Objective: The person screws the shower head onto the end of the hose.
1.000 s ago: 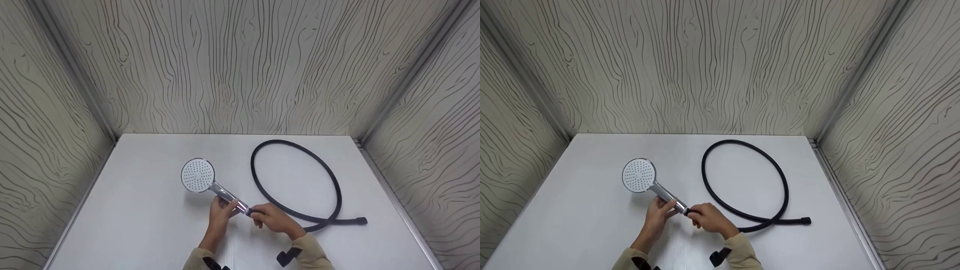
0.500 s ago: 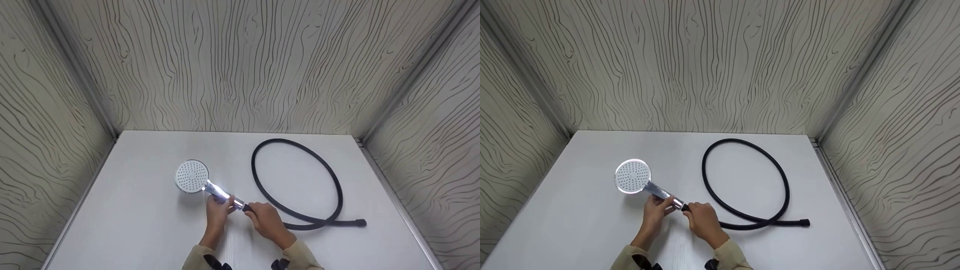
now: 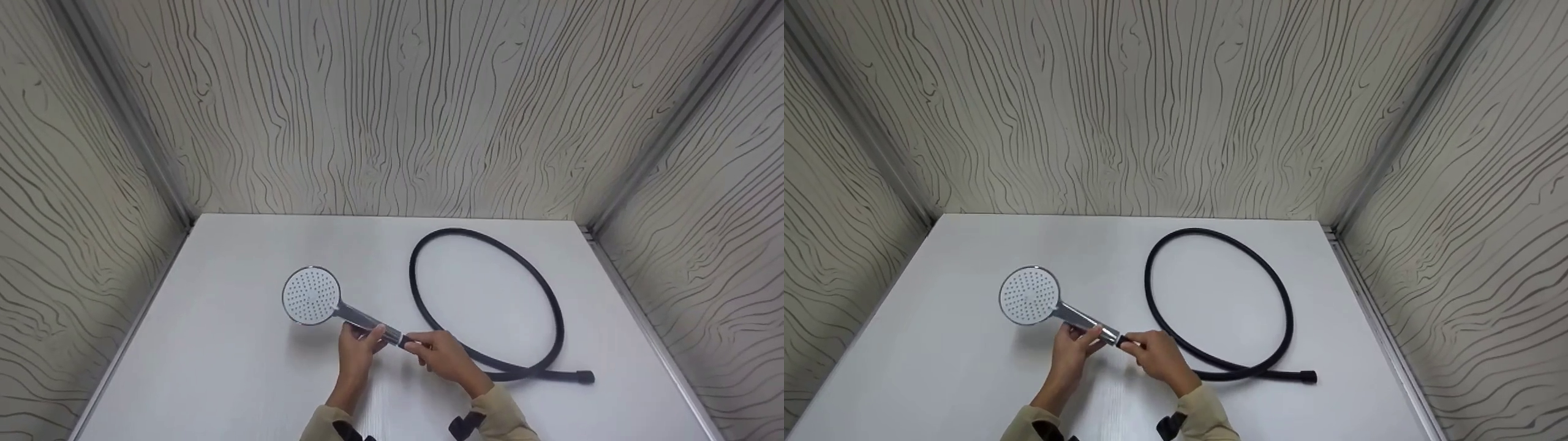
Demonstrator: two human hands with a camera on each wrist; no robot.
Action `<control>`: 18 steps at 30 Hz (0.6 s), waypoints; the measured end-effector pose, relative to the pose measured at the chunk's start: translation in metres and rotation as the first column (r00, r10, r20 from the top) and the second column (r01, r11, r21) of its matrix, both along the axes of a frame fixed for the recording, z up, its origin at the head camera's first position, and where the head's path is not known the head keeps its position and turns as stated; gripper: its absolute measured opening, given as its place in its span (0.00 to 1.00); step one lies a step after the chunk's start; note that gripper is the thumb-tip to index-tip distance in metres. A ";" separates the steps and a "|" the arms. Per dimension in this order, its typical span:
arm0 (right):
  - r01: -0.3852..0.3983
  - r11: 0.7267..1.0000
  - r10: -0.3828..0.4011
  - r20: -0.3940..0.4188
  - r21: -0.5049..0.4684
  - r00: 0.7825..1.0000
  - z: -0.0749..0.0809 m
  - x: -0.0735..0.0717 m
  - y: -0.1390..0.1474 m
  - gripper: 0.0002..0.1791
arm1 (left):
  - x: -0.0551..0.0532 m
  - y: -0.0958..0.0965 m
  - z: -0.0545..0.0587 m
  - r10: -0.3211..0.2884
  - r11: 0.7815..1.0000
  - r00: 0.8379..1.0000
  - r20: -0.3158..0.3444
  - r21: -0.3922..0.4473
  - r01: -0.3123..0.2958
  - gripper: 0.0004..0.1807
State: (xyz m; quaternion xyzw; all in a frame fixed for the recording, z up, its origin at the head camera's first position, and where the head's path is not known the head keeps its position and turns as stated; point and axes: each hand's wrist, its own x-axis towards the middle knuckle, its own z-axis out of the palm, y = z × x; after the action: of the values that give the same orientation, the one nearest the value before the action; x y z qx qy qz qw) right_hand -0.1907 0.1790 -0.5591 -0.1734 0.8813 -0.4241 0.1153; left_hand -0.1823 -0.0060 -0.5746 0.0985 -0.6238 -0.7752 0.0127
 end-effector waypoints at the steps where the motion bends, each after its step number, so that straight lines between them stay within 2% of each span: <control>1: 0.014 1.000 -0.014 -0.010 0.015 1.000 -0.001 0.000 -0.002 0.18 | 0.001 0.001 0.000 0.027 1.000 1.000 0.012 0.002 -0.027 0.30; 4: 0.054 0.998 -0.053 -0.035 0.023 0.998 -0.004 0.002 -0.006 0.17 | 0.002 0.003 -0.001 0.085 0.996 0.995 0.050 0.004 -0.085 0.27; 8: 0.110 0.994 -0.109 -0.109 0.009 0.988 -0.006 0.006 -0.009 0.17 | 0.003 0.006 -0.003 0.106 0.994 0.991 0.082 -0.017 -0.105 0.28; 10: 0.121 0.993 -0.116 -0.158 0.020 0.981 -0.007 0.007 -0.010 0.15 | 0.004 0.007 -0.003 0.112 0.994 0.990 0.087 -0.030 -0.109 0.29; 14: 0.136 0.987 -0.110 -0.262 0.082 0.959 -0.009 0.010 -0.013 0.08 | 0.004 0.007 -0.002 0.100 0.995 0.993 0.055 -0.033 -0.099 0.26; 18: 0.100 0.988 -0.065 -0.268 0.116 0.961 -0.008 0.009 -0.010 0.06 | 0.002 0.005 -0.002 0.039 0.999 0.999 0.012 -0.003 -0.039 0.29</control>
State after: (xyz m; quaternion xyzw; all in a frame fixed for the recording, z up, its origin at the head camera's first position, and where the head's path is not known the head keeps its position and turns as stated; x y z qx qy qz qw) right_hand -0.1821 0.1693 -0.5673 -0.1836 0.9208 -0.3440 -0.0096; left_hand -0.1800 -0.0008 -0.5765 0.1154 -0.6229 -0.7734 0.0244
